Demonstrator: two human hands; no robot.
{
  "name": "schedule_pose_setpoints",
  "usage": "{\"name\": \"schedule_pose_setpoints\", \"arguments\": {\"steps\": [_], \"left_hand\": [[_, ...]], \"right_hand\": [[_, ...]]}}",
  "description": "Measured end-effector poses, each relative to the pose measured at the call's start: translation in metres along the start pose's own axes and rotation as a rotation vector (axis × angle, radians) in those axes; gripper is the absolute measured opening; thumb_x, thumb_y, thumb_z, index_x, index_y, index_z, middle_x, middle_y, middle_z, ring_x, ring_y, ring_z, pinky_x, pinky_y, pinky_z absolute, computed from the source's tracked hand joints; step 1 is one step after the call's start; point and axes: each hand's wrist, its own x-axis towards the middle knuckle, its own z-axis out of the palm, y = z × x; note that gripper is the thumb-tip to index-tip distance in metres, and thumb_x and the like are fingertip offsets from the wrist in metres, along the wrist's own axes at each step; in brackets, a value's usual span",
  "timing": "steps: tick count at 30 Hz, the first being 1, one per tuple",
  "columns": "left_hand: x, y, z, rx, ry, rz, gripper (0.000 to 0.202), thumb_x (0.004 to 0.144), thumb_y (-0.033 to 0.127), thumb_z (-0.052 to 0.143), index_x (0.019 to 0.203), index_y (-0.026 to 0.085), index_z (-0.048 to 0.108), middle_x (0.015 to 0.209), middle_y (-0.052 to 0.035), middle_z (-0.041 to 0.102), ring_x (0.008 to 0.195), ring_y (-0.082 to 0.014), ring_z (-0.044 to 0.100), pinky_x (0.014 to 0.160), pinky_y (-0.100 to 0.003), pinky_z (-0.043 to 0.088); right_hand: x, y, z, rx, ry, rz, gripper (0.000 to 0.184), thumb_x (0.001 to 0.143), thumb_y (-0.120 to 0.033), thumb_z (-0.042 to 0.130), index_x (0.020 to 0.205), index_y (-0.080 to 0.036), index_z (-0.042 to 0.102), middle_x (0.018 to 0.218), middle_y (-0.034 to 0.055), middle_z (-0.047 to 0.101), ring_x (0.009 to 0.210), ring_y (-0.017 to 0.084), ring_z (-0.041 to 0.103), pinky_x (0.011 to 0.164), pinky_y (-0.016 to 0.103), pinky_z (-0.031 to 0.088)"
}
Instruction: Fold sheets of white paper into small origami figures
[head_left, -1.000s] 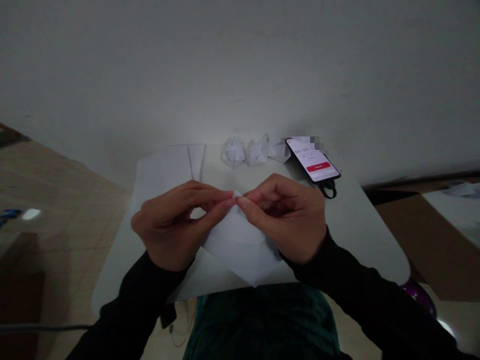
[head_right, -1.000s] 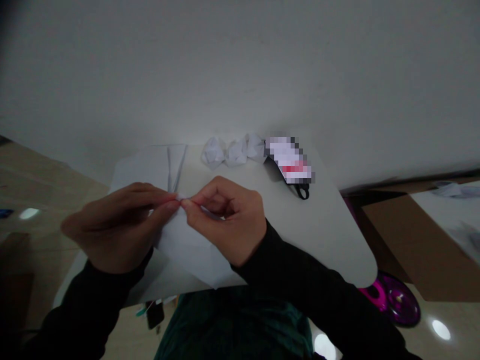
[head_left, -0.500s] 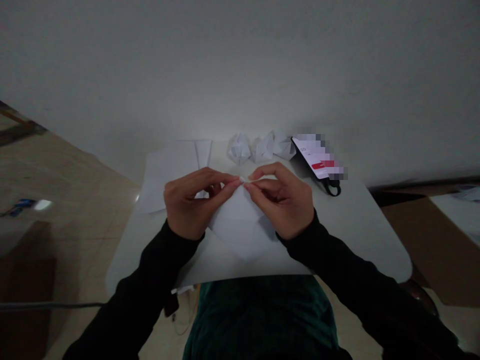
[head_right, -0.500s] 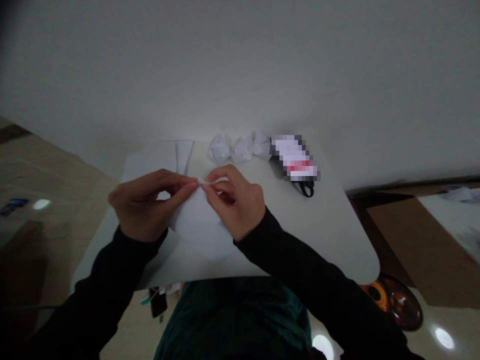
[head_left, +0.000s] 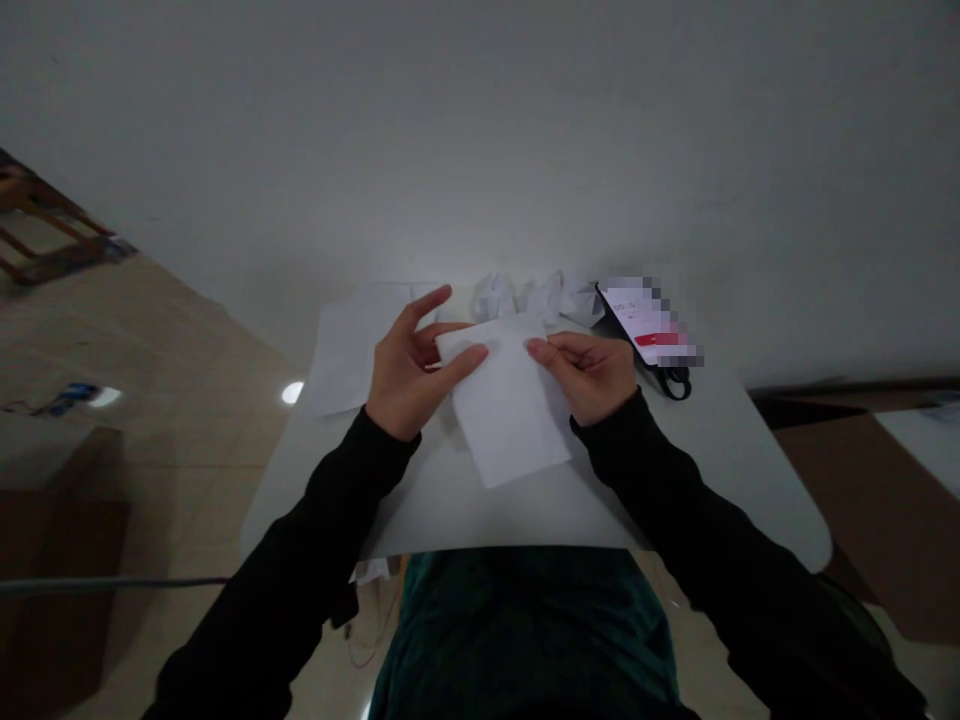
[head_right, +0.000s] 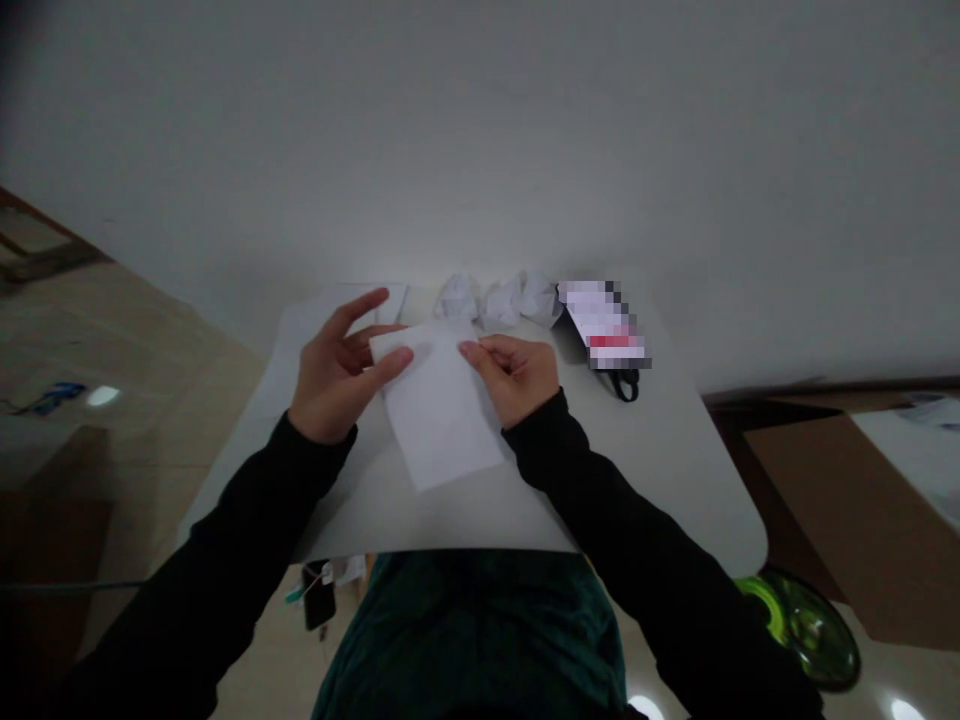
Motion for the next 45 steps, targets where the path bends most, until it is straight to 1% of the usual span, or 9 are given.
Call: {"name": "schedule_pose_setpoints", "arguments": {"steps": [5, 11, 17, 26, 30, 32, 34, 40, 45], "left_hand": [[0.001, -0.012, 0.001, -0.156, -0.057, -0.164, 0.036, 0.062, 0.031, 0.078, 0.092, 0.013, 0.068, 0.089, -0.0087, 0.072, 0.072, -0.0166, 0.068, 0.065, -0.027, 0.057], [0.004, -0.012, 0.000, -0.070, 0.151, -0.092, 0.026, 0.060, 0.030, 0.079, 0.056, 0.015, 0.058, 0.050, 0.0033, 0.059, 0.036, -0.0039, 0.045, 0.033, -0.017, 0.036], [0.006, -0.012, 0.001, -0.073, 0.277, -0.023, 0.023, 0.061, 0.031, 0.077, 0.064, 0.016, 0.061, 0.049, 0.0057, 0.055, 0.034, -0.0034, 0.042, 0.031, -0.017, 0.034], [0.008, -0.020, 0.001, -0.129, 0.312, 0.003, 0.022, 0.065, 0.033, 0.073, 0.070, 0.016, 0.061, 0.075, -0.0007, 0.067, 0.046, -0.0040, 0.049, 0.035, -0.016, 0.039], [0.000, -0.022, 0.008, -0.142, 0.022, -0.172, 0.033, 0.065, 0.039, 0.074, 0.088, 0.017, 0.065, 0.071, -0.0003, 0.066, 0.051, -0.0088, 0.056, 0.038, -0.018, 0.042], [-0.006, -0.023, 0.012, -0.099, -0.137, -0.220, 0.030, 0.069, 0.042, 0.070, 0.082, 0.015, 0.068, 0.066, -0.0012, 0.066, 0.052, -0.0102, 0.057, 0.043, -0.020, 0.044], [-0.011, -0.025, 0.016, -0.067, -0.174, -0.232, 0.029, 0.072, 0.044, 0.068, 0.071, 0.014, 0.070, 0.065, -0.0024, 0.067, 0.053, -0.0110, 0.057, 0.046, -0.021, 0.045], [-0.015, -0.033, 0.024, -0.035, 0.063, -0.247, 0.029, 0.070, 0.040, 0.070, 0.078, 0.012, 0.073, 0.071, -0.0045, 0.071, 0.053, -0.0129, 0.060, 0.047, -0.022, 0.047], [-0.011, -0.037, 0.025, 0.014, 0.124, -0.226, 0.027, 0.068, 0.038, 0.072, 0.074, 0.012, 0.073, 0.066, -0.0033, 0.070, 0.051, -0.0113, 0.059, 0.044, -0.020, 0.045]], "right_hand": [[0.005, 0.009, 0.000, 0.026, 0.087, 0.010, 0.030, 0.069, -0.047, 0.067, 0.062, -0.018, 0.066, 0.047, -0.0043, 0.049, 0.046, 0.009, 0.043, 0.047, 0.024, 0.037], [0.004, 0.008, 0.001, -0.029, 0.095, -0.052, 0.031, 0.072, -0.045, 0.066, 0.059, -0.017, 0.063, 0.047, -0.0054, 0.042, 0.046, 0.008, 0.036, 0.047, 0.024, 0.031], [0.002, 0.006, 0.002, -0.048, 0.129, -0.099, 0.028, 0.073, -0.043, 0.065, 0.061, -0.017, 0.063, 0.048, -0.0054, 0.041, 0.047, 0.008, 0.034, 0.046, 0.024, 0.028], [0.001, 0.009, 0.004, -0.062, 0.115, -0.139, 0.024, 0.075, -0.037, 0.064, 0.062, -0.016, 0.063, 0.048, -0.0064, 0.038, 0.047, 0.007, 0.031, 0.047, 0.024, 0.028], [0.005, 0.014, 0.001, -0.077, 0.204, -0.131, 0.025, 0.075, -0.037, 0.063, 0.063, -0.016, 0.064, 0.049, -0.0056, 0.040, 0.049, 0.008, 0.035, 0.049, 0.025, 0.030], [0.007, 0.018, -0.001, -0.062, 0.248, -0.105, 0.025, 0.074, -0.038, 0.064, 0.065, -0.015, 0.065, 0.050, -0.0048, 0.044, 0.049, 0.009, 0.038, 0.050, 0.025, 0.032], [0.010, 0.021, -0.001, -0.033, 0.266, -0.072, 0.027, 0.073, -0.041, 0.064, 0.068, -0.014, 0.066, 0.052, -0.0040, 0.047, 0.050, 0.009, 0.040, 0.050, 0.025, 0.034], [0.014, 0.031, 0.001, -0.017, 0.267, -0.099, 0.034, 0.074, -0.047, 0.062, 0.060, -0.015, 0.060, 0.046, -0.0060, 0.038, 0.043, 0.007, 0.033, 0.044, 0.024, 0.025], [0.017, 0.035, 0.001, -0.056, 0.234, -0.114, 0.039, 0.075, -0.050, 0.059, 0.056, -0.016, 0.056, 0.042, -0.0070, 0.032, 0.040, 0.006, 0.029, 0.042, 0.024, 0.021]]}}
